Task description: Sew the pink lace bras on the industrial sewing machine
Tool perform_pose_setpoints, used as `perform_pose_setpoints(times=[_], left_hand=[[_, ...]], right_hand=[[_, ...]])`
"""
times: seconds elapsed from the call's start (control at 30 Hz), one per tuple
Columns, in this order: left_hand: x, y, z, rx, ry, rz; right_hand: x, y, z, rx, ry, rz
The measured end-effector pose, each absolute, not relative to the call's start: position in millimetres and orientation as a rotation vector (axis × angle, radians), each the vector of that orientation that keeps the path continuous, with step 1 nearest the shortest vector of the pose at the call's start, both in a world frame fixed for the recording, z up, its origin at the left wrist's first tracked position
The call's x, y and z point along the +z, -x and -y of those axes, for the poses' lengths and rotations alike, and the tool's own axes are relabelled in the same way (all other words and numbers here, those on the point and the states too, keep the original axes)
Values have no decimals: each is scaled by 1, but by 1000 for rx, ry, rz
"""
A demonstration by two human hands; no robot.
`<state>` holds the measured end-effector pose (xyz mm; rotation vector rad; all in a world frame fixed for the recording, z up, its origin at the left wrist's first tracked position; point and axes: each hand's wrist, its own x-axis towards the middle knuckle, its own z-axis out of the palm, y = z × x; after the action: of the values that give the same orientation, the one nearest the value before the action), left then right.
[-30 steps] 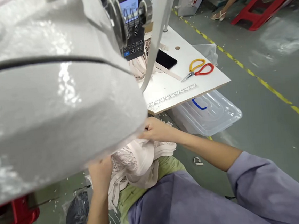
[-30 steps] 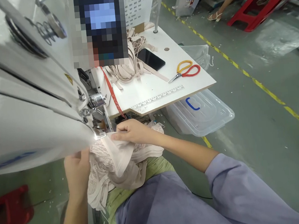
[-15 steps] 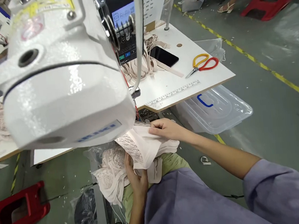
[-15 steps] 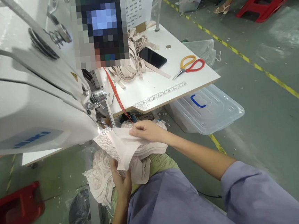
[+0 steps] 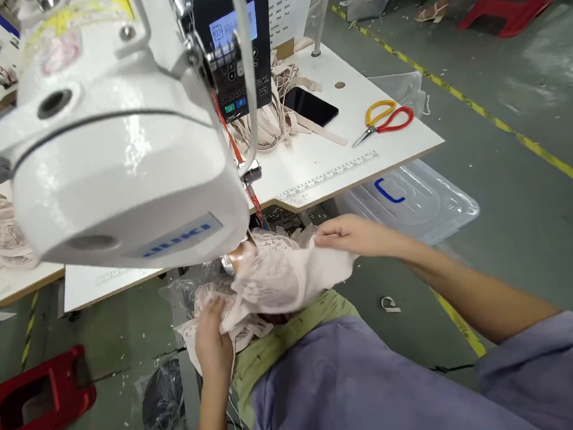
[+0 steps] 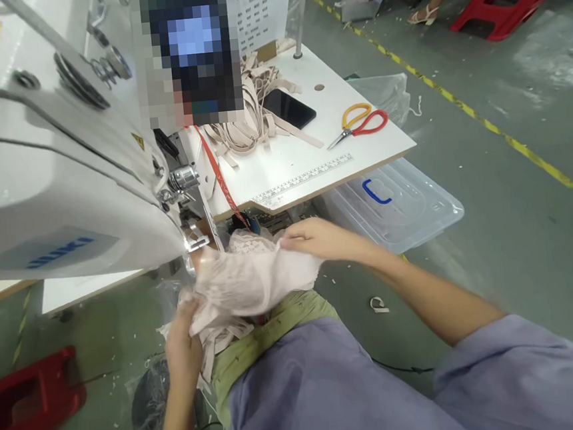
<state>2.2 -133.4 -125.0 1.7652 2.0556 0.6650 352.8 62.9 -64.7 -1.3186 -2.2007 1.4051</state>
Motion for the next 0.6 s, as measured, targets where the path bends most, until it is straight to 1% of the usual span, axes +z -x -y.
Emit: perform_pose_setpoints(times=[0.07, 0.13, 0.17, 0.27, 0.33, 0.4, 0.5, 0.6], left_hand=[[-121, -6, 113, 710, -2020, -2137], [-129, -22, 92, 766, -2154, -2159], [-137, -33, 82, 743, -2187, -2131], [-164, -66, 66, 425, -2242, -1890], [-179, -84, 66, 219, -2235, -1721], [-186, -95, 72, 161, -2204, -1644], [-186, -92, 83, 252, -2141, -1627], [-183, -56, 99, 327, -1915, -1896]], right_hand=[[-71, -385, -67, 1164, 1582, 2284], [-83, -417, -71, 926, 1832, 2335], [-89, -431, -72, 869, 1936, 2373], [-109, -450, -71, 868, 2086, 2564], [-122, -435, -68, 804, 1986, 2635], [-135, -400, -64, 697, 1746, 2568], [-160, -332, -52, 802, 1344, 2500], [-190, -285, -28, 921, 1268, 2517]])
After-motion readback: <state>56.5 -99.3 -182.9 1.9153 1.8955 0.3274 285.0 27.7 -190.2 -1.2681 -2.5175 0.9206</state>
